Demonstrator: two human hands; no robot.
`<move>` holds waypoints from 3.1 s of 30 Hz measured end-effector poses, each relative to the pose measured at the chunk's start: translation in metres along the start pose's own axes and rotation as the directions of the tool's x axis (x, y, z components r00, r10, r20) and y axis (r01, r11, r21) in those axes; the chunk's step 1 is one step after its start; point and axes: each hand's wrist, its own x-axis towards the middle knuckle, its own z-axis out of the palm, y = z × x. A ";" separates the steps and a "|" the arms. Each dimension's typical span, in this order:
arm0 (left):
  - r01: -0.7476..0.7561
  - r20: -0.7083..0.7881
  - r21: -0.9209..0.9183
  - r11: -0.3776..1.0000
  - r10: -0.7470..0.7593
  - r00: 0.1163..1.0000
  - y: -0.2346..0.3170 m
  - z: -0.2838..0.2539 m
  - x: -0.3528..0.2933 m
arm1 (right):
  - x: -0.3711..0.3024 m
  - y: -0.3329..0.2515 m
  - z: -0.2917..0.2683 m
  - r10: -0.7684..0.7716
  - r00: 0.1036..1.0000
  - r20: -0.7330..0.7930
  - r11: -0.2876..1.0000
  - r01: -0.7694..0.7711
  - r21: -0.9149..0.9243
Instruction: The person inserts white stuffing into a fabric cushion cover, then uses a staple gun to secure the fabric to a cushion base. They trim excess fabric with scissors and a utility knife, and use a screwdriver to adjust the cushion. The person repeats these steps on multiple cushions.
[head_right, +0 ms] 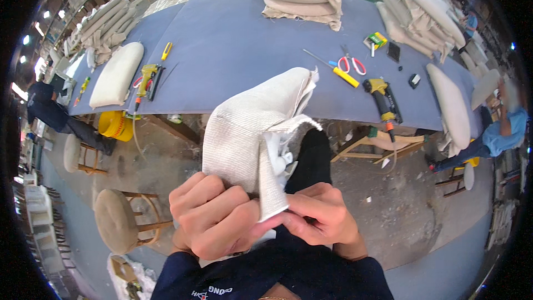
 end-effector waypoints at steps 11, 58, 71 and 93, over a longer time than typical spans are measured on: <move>0.011 0.035 -0.871 0.492 0.040 0.999 -0.083 0.042 0.071 | -0.002 -0.003 -0.027 -0.154 0.988 -0.031 0.942 0.138 -0.307; 0.277 0.274 -0.943 0.184 -0.042 0.961 -0.041 0.082 0.078 | -0.020 -0.037 -0.023 -0.133 0.981 -0.144 0.812 0.025 -0.583; 0.230 0.211 -0.963 0.143 -0.134 0.968 -0.034 0.092 0.072 | -0.010 -0.050 -0.013 -0.010 0.948 -0.318 0.873 -0.146 -0.464; 0.156 0.154 -0.972 0.178 -0.022 0.988 -0.039 0.088 0.072 | -0.028 -0.036 0.009 -0.036 0.879 -0.475 0.937 -0.135 -0.322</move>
